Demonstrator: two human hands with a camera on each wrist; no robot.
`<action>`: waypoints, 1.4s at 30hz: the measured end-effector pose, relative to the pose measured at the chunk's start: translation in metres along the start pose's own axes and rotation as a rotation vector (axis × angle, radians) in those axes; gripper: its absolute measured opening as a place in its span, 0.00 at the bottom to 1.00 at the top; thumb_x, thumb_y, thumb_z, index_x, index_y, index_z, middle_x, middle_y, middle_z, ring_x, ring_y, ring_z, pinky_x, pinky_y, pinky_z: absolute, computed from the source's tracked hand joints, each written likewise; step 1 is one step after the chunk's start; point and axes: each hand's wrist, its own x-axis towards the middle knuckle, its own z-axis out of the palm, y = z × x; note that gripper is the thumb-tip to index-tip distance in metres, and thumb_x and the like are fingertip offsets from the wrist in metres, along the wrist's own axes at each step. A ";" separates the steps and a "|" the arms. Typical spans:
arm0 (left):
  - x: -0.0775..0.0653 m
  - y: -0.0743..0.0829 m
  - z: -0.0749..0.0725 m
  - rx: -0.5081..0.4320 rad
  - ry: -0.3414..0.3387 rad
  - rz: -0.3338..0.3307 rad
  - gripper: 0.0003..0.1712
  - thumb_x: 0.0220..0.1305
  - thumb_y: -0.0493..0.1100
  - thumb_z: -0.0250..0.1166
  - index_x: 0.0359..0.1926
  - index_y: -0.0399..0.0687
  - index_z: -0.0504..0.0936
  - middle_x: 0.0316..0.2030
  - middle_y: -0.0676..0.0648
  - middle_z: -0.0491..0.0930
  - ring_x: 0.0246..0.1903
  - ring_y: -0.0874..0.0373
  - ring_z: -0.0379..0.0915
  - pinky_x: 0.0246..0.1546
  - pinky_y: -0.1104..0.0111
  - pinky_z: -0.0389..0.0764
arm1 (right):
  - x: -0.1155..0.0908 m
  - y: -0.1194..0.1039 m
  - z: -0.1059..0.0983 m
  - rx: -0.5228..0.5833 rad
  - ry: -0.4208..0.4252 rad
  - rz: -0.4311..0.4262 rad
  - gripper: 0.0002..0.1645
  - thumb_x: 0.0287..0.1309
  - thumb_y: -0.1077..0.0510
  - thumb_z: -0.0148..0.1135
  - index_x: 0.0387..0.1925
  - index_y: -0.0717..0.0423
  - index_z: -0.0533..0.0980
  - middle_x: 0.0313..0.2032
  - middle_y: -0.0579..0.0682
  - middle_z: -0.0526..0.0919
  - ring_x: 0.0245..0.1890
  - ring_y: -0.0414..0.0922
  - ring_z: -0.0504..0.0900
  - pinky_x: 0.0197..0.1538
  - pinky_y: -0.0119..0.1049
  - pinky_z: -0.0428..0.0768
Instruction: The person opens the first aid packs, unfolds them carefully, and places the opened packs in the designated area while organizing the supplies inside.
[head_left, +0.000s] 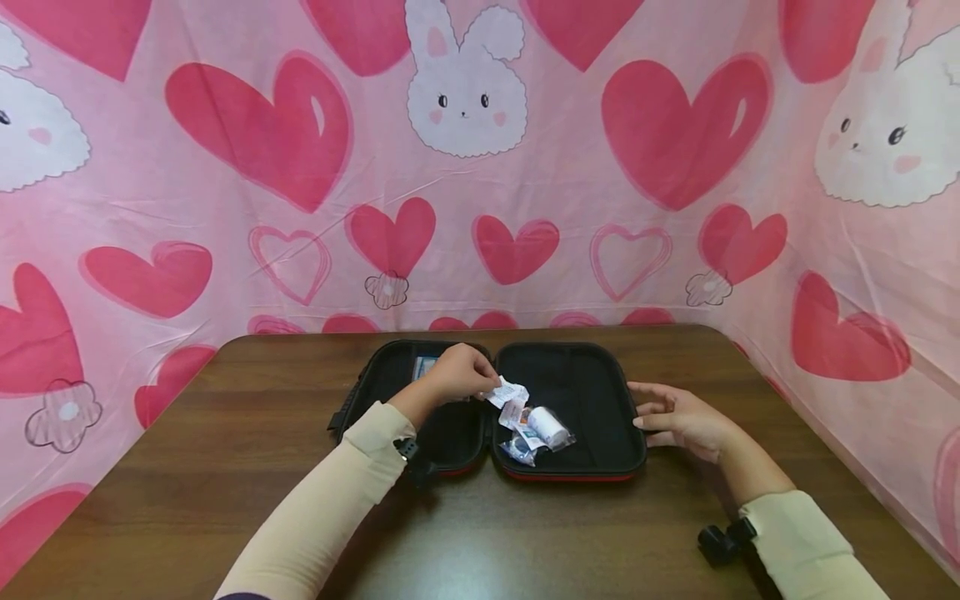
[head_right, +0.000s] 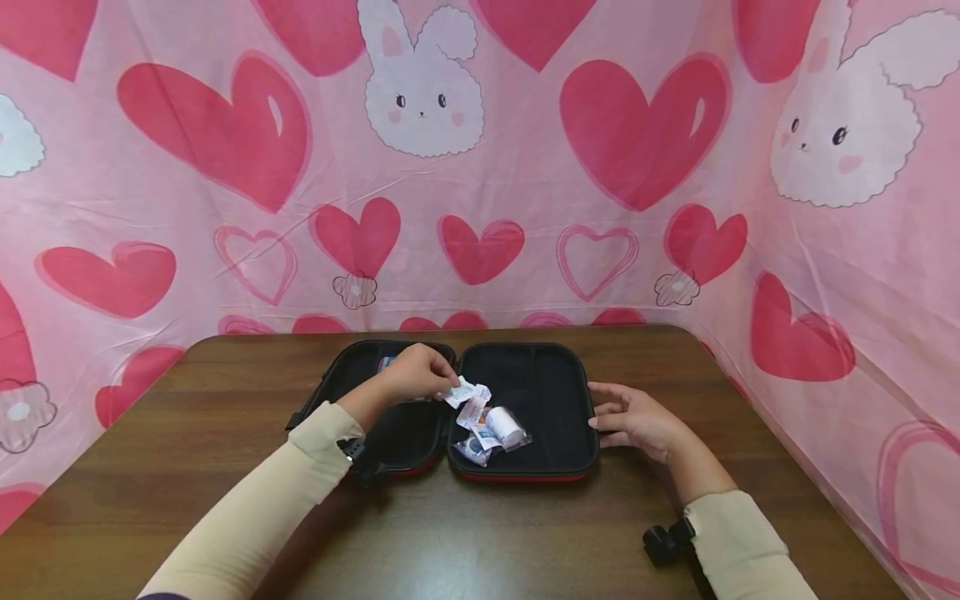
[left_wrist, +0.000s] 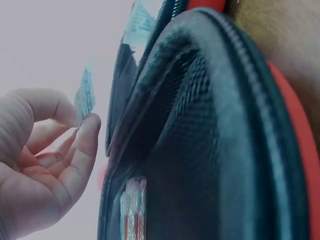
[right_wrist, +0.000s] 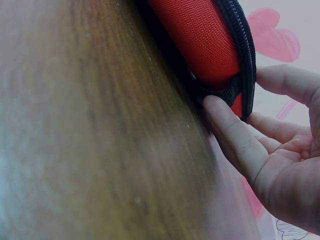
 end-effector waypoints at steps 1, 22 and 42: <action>-0.001 -0.001 -0.002 0.005 0.001 -0.002 0.04 0.56 0.37 0.68 0.28 0.44 0.89 0.21 0.53 0.82 0.19 0.64 0.73 0.19 0.72 0.73 | 0.000 0.000 0.000 0.001 -0.002 -0.002 0.48 0.62 0.65 0.62 0.73 0.71 0.44 0.49 0.62 0.79 0.44 0.49 0.83 0.48 0.47 0.82; -0.037 -0.036 -0.040 -0.199 0.039 -0.054 0.12 0.55 0.27 0.68 0.42 0.37 0.87 0.36 0.43 0.84 0.30 0.58 0.78 0.31 0.65 0.84 | 0.000 0.001 0.002 -0.005 0.007 -0.001 0.48 0.62 0.66 0.62 0.73 0.70 0.44 0.48 0.60 0.79 0.43 0.48 0.83 0.47 0.45 0.83; -0.070 -0.062 -0.067 -0.310 0.155 -0.146 0.13 0.54 0.30 0.71 0.43 0.32 0.86 0.40 0.39 0.81 0.31 0.52 0.77 0.35 0.62 0.85 | 0.000 -0.001 0.001 -0.024 0.008 0.002 0.47 0.63 0.65 0.62 0.73 0.69 0.45 0.50 0.61 0.78 0.44 0.49 0.82 0.48 0.46 0.82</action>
